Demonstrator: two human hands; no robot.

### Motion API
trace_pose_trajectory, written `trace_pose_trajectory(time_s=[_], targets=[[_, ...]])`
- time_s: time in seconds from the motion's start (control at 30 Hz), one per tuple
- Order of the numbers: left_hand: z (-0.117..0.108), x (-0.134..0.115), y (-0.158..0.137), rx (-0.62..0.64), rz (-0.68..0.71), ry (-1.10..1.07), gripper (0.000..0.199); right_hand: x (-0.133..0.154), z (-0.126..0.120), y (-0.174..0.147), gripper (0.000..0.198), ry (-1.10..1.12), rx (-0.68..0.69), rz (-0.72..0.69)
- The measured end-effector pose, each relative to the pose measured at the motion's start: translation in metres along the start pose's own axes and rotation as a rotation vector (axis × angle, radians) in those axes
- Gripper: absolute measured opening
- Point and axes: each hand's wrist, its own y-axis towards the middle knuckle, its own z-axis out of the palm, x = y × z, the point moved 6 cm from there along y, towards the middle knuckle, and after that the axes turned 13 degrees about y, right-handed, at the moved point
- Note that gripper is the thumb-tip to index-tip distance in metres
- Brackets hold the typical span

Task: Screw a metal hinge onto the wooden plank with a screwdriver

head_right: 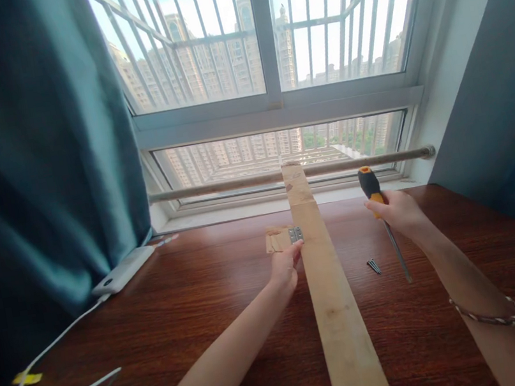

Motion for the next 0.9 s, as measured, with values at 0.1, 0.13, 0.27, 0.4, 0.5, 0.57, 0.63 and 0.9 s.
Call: trace_pose_trajectory(time_s=[0.1,0.13,0.27,0.4,0.5,0.57,0.63,0.9], targets=[[0.001,-0.004,-0.004,-0.006,0.009,-0.032,0.023,-0.063,0.004,-0.008,0.042,-0.197,0.067,0.032],[0.001,-0.005,-0.005,-0.018,0.009,-0.04,0.022,-0.085,0.007,-0.013,0.044,-0.244,0.126,0.051],[0.0,-0.007,-0.007,-0.058,-0.016,-0.051,0.02,-0.151,0.009,-0.033,0.047,-0.435,0.229,0.08],[-0.001,-0.01,-0.007,-0.069,-0.02,-0.043,0.021,-0.179,0.007,-0.041,0.051,-0.518,0.266,0.091],[-0.002,-0.011,-0.007,-0.08,-0.014,-0.041,0.018,-0.184,0.008,-0.042,0.052,-0.547,0.283,0.11],[-0.002,-0.011,-0.007,-0.081,-0.011,-0.045,0.017,-0.185,0.009,-0.042,0.052,-0.546,0.293,0.114],[-0.002,-0.011,-0.006,-0.08,-0.01,-0.052,0.017,-0.185,0.011,-0.043,0.052,-0.528,0.297,0.103],[-0.002,-0.009,-0.006,-0.074,-0.007,-0.064,0.016,-0.19,0.007,-0.042,0.053,-0.596,0.26,0.125]])
